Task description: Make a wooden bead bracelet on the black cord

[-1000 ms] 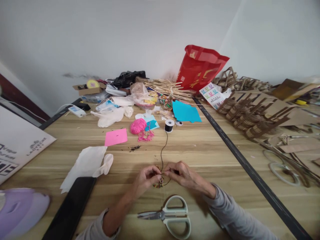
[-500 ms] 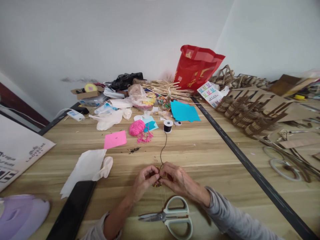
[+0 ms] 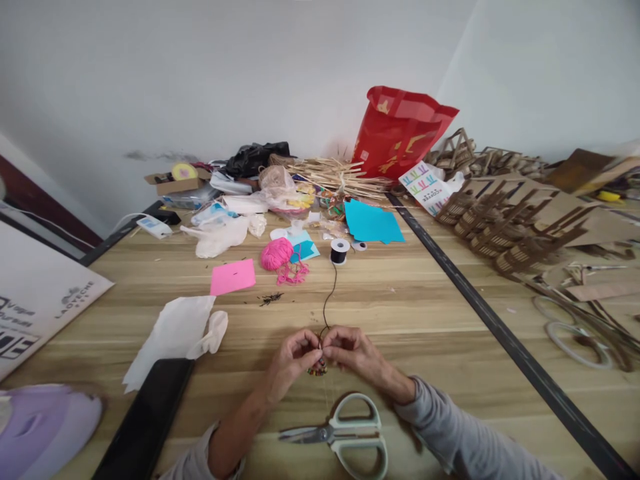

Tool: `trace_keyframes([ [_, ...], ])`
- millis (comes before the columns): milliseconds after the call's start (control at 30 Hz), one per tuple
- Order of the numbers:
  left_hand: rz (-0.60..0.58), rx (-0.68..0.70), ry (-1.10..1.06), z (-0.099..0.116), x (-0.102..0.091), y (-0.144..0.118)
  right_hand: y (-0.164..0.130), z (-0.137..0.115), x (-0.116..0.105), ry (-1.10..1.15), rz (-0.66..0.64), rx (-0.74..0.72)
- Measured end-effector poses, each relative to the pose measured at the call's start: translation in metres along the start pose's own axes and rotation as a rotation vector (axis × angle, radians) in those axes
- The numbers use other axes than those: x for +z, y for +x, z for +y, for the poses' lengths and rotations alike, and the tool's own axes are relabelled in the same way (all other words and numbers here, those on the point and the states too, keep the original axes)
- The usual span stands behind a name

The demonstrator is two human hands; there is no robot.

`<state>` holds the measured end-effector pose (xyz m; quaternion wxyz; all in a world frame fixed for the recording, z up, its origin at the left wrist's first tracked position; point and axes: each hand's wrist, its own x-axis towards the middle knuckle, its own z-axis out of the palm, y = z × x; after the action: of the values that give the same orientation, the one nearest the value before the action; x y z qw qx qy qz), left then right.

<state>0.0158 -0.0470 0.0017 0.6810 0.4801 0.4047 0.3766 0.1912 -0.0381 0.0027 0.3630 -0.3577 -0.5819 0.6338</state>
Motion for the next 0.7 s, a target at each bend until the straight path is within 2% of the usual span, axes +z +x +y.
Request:
trace_keyframes([
  [333,-0.055,-0.013,-0.027,0.0008,0.0003,0.0010,-0.0001,0.0015,0.0043,0.176,-0.021,0.046],
  [533,-0.094,0.003,-0.019,0.0052,0.0009,-0.0002,0.0004,0.0018,0.0054,0.224,-0.043,0.012],
  [700,-0.065,-0.045,-0.036,0.0053,0.0011,-0.0006,0.0005,0.0003,0.0024,0.237,-0.020,0.045],
])
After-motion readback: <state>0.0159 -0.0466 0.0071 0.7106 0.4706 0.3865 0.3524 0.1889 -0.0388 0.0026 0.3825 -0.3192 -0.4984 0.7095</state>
